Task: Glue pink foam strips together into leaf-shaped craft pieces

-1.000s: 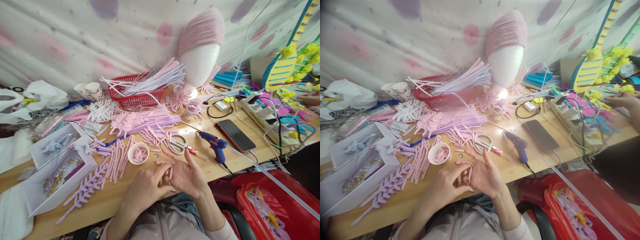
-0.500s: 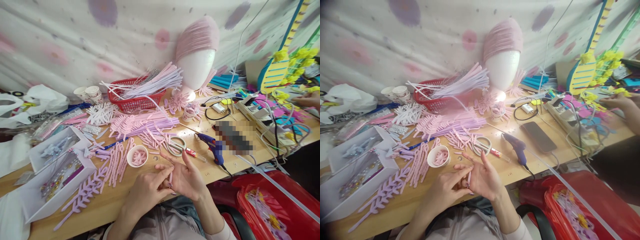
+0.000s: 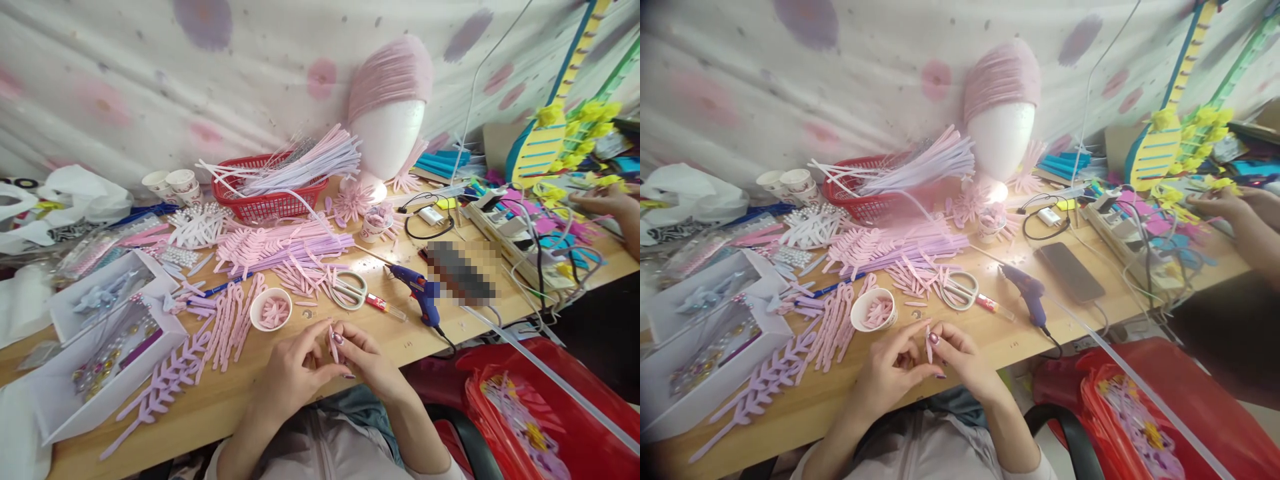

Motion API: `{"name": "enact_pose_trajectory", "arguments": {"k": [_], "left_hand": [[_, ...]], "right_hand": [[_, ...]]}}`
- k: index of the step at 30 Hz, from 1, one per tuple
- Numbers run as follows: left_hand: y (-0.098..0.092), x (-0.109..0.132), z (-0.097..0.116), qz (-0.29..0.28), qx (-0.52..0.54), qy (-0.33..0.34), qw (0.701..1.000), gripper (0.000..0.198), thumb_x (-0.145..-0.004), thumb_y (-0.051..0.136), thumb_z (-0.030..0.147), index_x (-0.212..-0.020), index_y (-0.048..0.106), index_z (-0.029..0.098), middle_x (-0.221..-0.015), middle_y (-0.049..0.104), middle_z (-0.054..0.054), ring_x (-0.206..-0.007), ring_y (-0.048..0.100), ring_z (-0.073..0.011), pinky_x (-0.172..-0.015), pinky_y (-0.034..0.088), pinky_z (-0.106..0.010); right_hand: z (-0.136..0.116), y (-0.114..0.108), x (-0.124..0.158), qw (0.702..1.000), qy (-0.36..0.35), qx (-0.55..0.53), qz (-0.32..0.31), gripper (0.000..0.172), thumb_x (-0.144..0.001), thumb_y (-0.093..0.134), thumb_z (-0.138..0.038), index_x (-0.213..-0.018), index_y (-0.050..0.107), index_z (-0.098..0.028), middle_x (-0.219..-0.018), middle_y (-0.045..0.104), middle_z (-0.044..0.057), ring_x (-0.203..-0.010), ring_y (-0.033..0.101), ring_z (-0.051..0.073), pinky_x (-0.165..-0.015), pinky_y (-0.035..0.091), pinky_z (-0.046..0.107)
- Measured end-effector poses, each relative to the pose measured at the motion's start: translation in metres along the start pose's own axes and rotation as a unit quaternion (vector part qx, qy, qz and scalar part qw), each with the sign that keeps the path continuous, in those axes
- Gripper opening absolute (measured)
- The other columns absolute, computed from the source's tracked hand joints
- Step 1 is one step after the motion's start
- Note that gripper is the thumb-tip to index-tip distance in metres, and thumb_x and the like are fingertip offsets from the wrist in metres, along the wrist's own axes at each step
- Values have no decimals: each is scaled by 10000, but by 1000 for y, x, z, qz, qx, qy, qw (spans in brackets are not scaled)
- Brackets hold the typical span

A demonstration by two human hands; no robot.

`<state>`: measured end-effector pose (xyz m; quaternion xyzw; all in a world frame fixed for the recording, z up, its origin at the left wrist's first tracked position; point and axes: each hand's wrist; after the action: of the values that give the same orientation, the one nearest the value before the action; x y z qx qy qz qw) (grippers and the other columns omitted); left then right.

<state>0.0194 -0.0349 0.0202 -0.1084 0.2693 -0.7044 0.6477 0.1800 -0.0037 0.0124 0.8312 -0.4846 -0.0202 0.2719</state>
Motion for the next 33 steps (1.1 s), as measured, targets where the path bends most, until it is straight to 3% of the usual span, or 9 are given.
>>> {"name": "enact_pose_trajectory", "arguments": {"k": [7, 13, 17, 20, 28, 33], "left_hand": [[1, 1, 0, 73, -6, 34, 997, 436, -775, 708, 409, -1126, 614, 166, -577, 623, 52, -452, 503, -85, -491, 451, -187], [4, 3, -2, 129, 0, 43, 991, 232, -799, 701, 344, -942, 652, 169, -617, 691, 24, -506, 614, -100, -528, 491, -189], [5, 4, 0, 131, 43, 39, 990, 140, -818, 687, 300, -847, 662, 165, -707, 741, -11, -570, 679, -106, -552, 515, -173], [4, 4, 4, 132, 49, 39, 989, 113, -823, 685, 272, -782, 673, 168, -641, 726, 6, -535, 666, -95, -538, 502, -163], [3, 5, 8, 129, 34, 65, 989, 155, -820, 688, 257, -701, 664, 161, -566, 702, 12, -482, 627, -91, -504, 459, -170], [3, 6, 11, 119, 51, 51, 990, 167, -820, 684, 274, -700, 663, 160, -571, 700, 4, -471, 613, -92, -486, 451, -171]], "right_hand": [[0, 5, -2, 993, -62, 86, 61, 300, -883, 580, -438, -725, 519, -191, -670, 414, -37, -616, 357, 116, -595, 315, 243], [4, 2, 1, 979, -100, 167, 68, 283, -936, 491, -435, -770, 502, -205, -731, 423, -22, -683, 388, 136, -650, 335, 256], [5, 2, 3, 964, -129, 232, 34, 307, -981, 395, -414, -773, 487, -208, -733, 445, -15, -690, 419, 142, -659, 342, 261], [8, 2, 4, 941, -177, 288, 8, 327, -1001, 343, -385, -768, 488, -208, -727, 469, -8, -677, 434, 144, -647, 341, 265], [14, 1, 5, 889, -257, 379, -1, 317, -1017, 273, -352, -821, 481, -214, -732, 491, 6, -662, 444, 155, -622, 343, 273], [16, -1, 5, 863, -307, 401, 8, 357, -1017, 271, -330, -750, 475, -211, -663, 490, 3, -596, 432, 151, -567, 320, 279]]}}
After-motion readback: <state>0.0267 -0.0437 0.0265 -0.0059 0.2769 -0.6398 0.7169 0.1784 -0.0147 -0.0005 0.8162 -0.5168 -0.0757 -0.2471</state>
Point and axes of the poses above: each hand's wrist, its own x-axis away from the middle knuckle, its own y-axis out of the palm, z = x × y
